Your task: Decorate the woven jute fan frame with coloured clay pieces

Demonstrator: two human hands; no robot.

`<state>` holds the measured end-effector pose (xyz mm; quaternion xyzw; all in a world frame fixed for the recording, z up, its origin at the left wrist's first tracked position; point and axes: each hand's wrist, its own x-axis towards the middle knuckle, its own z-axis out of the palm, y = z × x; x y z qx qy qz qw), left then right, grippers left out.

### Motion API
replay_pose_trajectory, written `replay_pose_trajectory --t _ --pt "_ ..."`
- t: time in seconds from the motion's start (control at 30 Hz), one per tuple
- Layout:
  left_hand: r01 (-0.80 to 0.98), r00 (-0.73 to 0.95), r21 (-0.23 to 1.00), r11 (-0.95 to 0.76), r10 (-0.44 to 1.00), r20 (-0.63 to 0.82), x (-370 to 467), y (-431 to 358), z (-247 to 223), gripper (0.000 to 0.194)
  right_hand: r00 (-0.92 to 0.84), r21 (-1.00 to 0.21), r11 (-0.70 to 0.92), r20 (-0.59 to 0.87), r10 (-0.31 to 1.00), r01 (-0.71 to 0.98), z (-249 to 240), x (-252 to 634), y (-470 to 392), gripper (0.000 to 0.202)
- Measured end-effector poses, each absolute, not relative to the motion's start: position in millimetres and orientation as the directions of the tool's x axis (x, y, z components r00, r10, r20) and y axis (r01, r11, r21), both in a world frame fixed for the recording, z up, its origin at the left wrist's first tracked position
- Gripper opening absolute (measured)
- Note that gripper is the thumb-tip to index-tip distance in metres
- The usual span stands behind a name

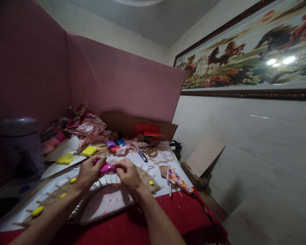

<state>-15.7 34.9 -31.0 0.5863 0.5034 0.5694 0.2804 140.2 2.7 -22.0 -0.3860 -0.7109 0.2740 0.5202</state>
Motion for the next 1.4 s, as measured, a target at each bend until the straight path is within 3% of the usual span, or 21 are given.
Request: replay_pose_trajectory --t 0.23,0.47,0.7,0.83,1.0,1.2,1.4 --pt "0.374 -0.093 0.844 -0.384 0.890 0.446 -12 29 -28 0.027 -0.256 -0.730 0.610 0.554 0.792 0.308 -25 143 2 0.018" --pt "0.432 -0.086 0.824 -0.366 0.893 0.441 -11 29 -32 0.027 -0.350 -0.605 0.642 0.540 0.766 0.471 -28 143 3 0.013" --pt "0.426 -0.048 0.829 -0.362 0.906 0.420 -4 24 -33 0.028 -0.346 -0.459 0.608 0.535 0.771 0.647 -34 141 1 0.018" --pt "0.399 -0.080 0.844 -0.357 0.904 0.420 -7 27 -33 0.029 -0.395 -0.426 0.632 0.522 0.756 0.647 -29 143 0 0.012" --pt "0.296 -0.044 0.899 -0.324 0.935 0.352 -7 27 -32 0.033 -0.413 -0.355 0.624 0.513 0.753 0.696 -25 144 -3 0.010" --pt "0.103 0.208 0.977 -0.185 0.965 0.160 -3 22 -28 0.039 -0.320 -0.246 0.502 0.526 0.788 0.830 -26 148 -2 0.009" --pt "0.057 0.262 0.995 -0.085 0.963 0.067 -6 25 -28 0.044 -0.371 -0.304 0.572 0.518 0.770 0.762 -23 149 -3 0.014"
